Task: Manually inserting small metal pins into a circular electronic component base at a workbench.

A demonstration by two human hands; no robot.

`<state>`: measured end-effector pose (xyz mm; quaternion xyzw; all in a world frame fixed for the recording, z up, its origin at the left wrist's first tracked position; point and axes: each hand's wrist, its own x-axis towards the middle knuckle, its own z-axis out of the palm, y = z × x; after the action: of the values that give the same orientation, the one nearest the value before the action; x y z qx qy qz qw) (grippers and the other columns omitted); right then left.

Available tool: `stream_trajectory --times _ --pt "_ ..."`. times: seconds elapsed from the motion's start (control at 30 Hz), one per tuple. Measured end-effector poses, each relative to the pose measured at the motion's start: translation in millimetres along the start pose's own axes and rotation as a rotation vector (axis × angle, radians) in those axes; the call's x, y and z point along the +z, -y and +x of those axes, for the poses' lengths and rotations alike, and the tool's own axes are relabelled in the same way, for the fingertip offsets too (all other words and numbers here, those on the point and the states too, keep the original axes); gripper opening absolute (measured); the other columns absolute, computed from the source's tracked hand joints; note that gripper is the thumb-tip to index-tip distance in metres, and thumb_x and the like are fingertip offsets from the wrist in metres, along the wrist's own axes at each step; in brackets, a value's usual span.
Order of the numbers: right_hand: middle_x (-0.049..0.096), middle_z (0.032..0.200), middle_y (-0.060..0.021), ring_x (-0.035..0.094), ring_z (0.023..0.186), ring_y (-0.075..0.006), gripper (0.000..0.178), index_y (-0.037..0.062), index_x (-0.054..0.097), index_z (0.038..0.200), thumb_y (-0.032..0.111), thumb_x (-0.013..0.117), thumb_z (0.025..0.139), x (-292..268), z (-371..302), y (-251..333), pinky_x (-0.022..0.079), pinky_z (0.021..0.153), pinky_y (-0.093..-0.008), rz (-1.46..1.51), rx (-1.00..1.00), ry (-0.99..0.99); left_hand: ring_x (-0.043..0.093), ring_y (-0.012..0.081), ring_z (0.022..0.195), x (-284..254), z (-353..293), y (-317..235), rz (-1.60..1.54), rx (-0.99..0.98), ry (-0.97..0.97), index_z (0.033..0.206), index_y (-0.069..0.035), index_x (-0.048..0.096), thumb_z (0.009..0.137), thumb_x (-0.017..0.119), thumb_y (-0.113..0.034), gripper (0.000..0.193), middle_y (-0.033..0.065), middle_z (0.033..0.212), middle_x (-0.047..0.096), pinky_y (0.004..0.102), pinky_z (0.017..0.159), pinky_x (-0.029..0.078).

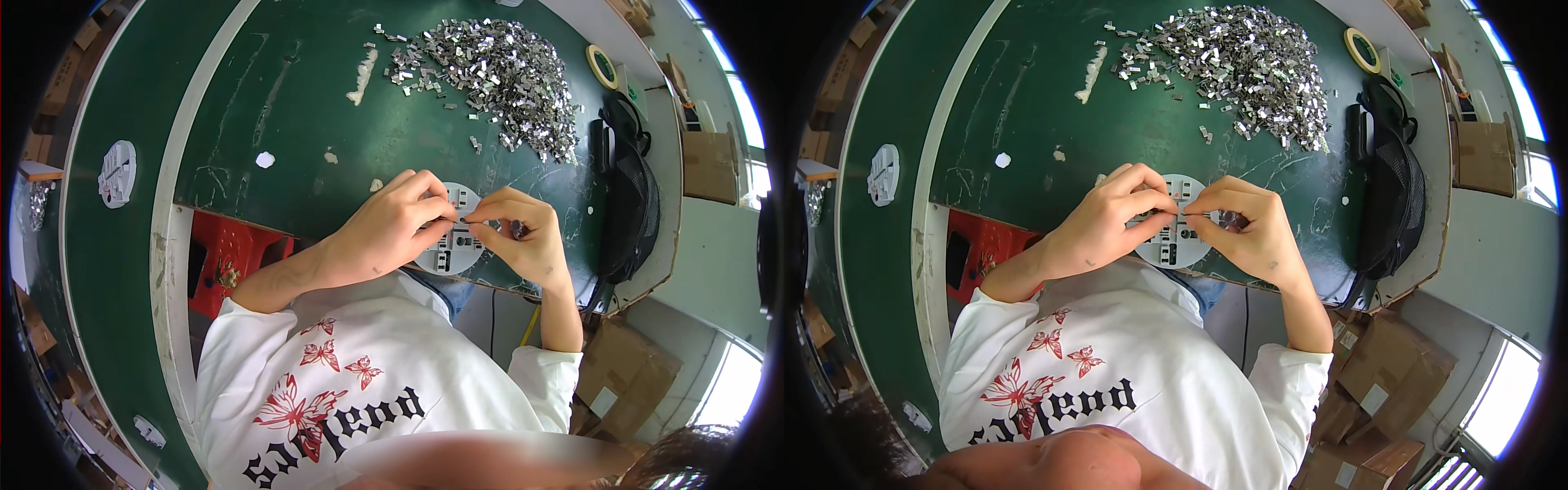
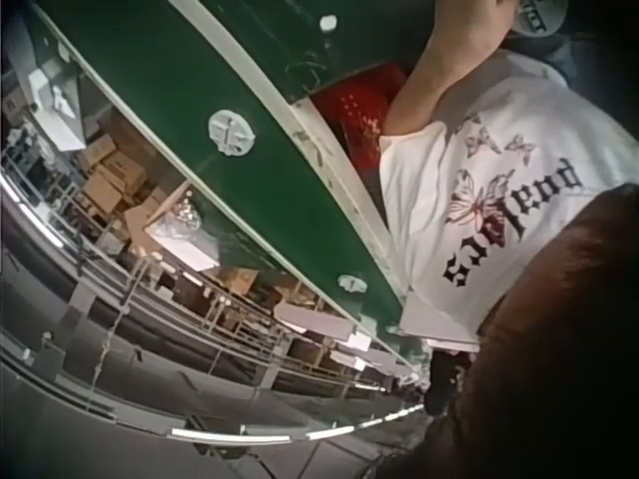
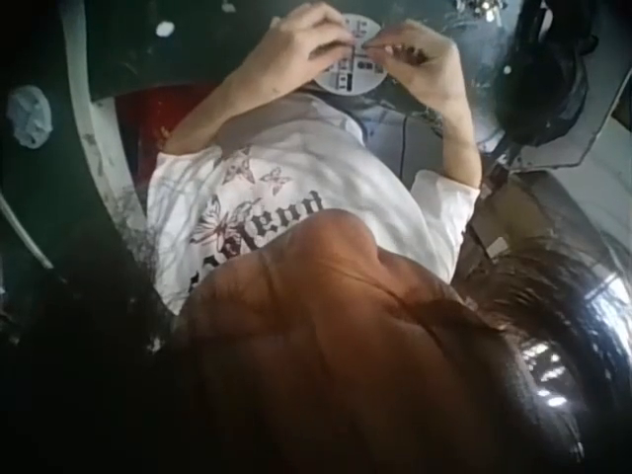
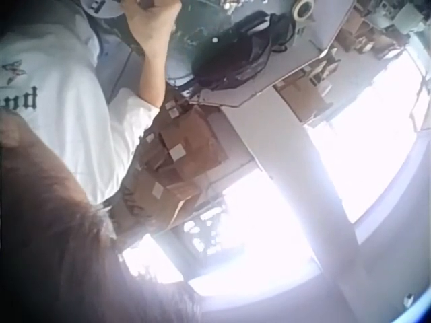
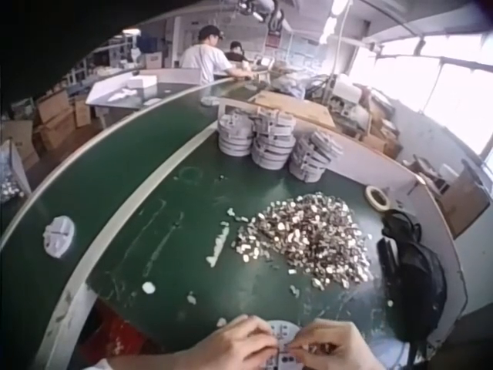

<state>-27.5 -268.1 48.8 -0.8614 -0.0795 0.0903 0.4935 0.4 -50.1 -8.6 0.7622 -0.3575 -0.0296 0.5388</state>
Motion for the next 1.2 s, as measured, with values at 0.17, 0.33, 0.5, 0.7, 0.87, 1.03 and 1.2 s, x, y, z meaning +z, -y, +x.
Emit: stream_trajectory --times 0.17,0.33,0.5,0.7,0.87,1.03,1.2 --pt "0.068 0.086 -0.0014 0.043 0.057 -0.0027 0.014 0.0027 0.075 0.088 -0.003 0.075 0.075 3 1 0 0.032 0.049 -0.0202 -0.038 -0.032 -0.009 0.057 0.024 0.091 0 0 0 0.009 -0.005 0.007 0.094 -0.005 0.07 0.083 0.075 -0.004 0.012 0.0044 0.099 0.057 0.0366 0.081 0.047" --pt "0.068 0.085 -0.0034 0.054 0.061 -0.0083 0.01 0.0012 0.074 0.089 0.001 0.074 0.079 1 3 4 0.042 0.054 -0.0239 -0.104 -0.001 0.024 0.057 0.0242 0.092 -1 1 -1 0.017 0.001 0.017 0.094 -0.005 0.07 0.083 0.074 -0.004 0.012 0.0048 0.099 0.056 0.0364 0.081 0.046" --pt "0.067 0.083 -0.0039 0.054 0.06 -0.0086 0.01 0.0002 0.073 0.089 0.001 0.074 0.079 2 5 3 0.042 0.054 -0.025 -0.105 -0.015 0.035 0.056 0.0242 0.092 -1 -1 -2 0.023 0.008 0.011 0.094 -0.005 0.069 0.084 0.074 -0.005 0.011 0.005 0.1 0.057 0.0363 0.081 0.046" --pt "0.067 0.083 -0.0032 0.049 0.06 -0.0066 0.008 0.0004 0.072 0.086 -0.001 0.073 0.078 3 7 3 0.037 0.052 -0.0235 -0.096 -0.014 0.05 0.056 0.0238 0.09 0 -4 0 0.026 0.025 -0.018 0.094 -0.004 0.068 0.083 0.075 -0.004 0.012 0.0049 0.101 0.058 0.0361 0.079 0.046" --pt "0.066 0.082 -0.0026 0.047 0.06 -0.0058 0.009 0.0007 0.071 0.085 -0.002 0.073 0.077 1 8 1 0.034 0.052 -0.0228 -0.076 -0.006 0.084 0.056 0.0234 0.088 0 -4 1 0.023 0.042 -0.02 0.094 -0.004 0.069 0.083 0.075 -0.004 0.013 0.0047 0.1 0.059 0.0357 0.078 0.047" --pt "0.066 0.081 -0.0026 0.047 0.061 -0.0058 0.009 0.0005 0.071 0.085 -0.002 0.073 0.077 1 10 0 0.034 0.051 -0.0229 -0.073 -0.029 0.087 0.056 0.0231 0.088 -1 -3 2 0.021 0.047 -0.023 0.094 -0.004 0.069 0.083 0.075 -0.004 0.013 0.0047 0.101 0.059 0.0354 0.077 0.047" --pt "0.065 0.08 -0.0027 0.047 0.06 -0.0062 0.009 0.0002 0.07 0.085 -0.002 0.072 0.077 -1 16 1 0.033 0.051 -0.0228 -0.076 -0.027 0.116 0.056 0.0232 0.087 -2 1 3 0.016 0.041 -0.015 0.094 -0.004 0.069 0.082 0.075 -0.003 0.014 0.0048 0.1 0.059 0.0352 0.076 0.047"
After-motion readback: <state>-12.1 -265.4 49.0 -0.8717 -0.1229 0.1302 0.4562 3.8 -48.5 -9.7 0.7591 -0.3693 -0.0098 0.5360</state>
